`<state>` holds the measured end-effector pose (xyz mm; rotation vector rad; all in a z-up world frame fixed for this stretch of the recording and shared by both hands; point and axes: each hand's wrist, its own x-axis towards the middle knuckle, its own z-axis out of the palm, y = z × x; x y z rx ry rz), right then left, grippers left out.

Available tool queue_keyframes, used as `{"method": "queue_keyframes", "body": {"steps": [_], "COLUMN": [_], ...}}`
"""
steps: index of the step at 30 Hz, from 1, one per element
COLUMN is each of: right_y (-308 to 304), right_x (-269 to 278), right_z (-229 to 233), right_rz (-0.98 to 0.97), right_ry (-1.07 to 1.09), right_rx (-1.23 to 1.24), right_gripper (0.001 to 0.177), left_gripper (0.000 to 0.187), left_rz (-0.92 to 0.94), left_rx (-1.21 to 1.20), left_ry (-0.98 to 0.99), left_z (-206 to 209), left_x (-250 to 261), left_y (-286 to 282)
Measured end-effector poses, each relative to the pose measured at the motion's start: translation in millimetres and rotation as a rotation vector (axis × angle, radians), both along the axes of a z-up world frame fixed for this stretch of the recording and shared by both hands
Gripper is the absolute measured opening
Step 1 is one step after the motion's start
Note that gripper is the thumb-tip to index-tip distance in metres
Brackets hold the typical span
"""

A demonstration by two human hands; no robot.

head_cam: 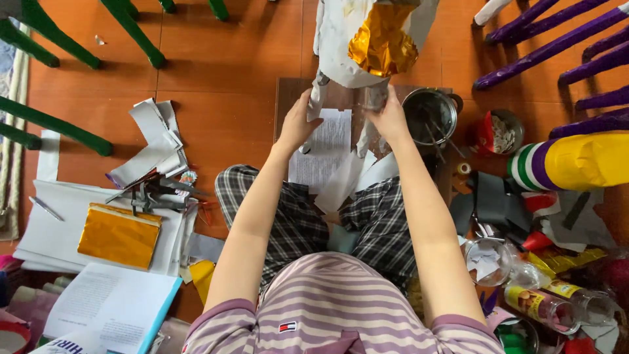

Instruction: Applying adhesive-soaked paper strips to a horse-shaped armature to create a paper-mache model

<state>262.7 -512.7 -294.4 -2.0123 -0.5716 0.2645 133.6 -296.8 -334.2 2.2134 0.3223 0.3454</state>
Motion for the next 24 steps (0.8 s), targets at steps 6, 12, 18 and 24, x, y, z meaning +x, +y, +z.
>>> {"method": "queue_keyframes", "body": {"steps": [6, 12, 18, 24], "right_y": [6.4, 13.7, -6.0, -131.0], "right_x": [-13.8, 1.1, -4.5, 57.3], "right_z": [3.6, -7.0, -23.0, -128.3], "right_rz": [-0.022, -0.036, 0.07, -0.124], "right_ry": [0.076, 0.012, 0.005, -0.289], "right_rx": [-0.017, -0.114, -0.134, -1.004], "right_gripper": [0.053, 0.043, 0.068, 0.034], "left_gripper": [0.066, 0.067, 0.084, 0.035], "left_rz": [0.082, 0.09, 0.182, 0.145], "left_rx": [0.117, 0.224, 0.176, 0.163], "left_ry": [0.071, 0.038, -0.127, 0.418], "left_z": [-34.9, -41.8, -6.9, -217.0], "left_x": [4.1, 9.2, -13.2, -84.6], "left_y": [1.4, 12.7, -3.6, -43.4]}}
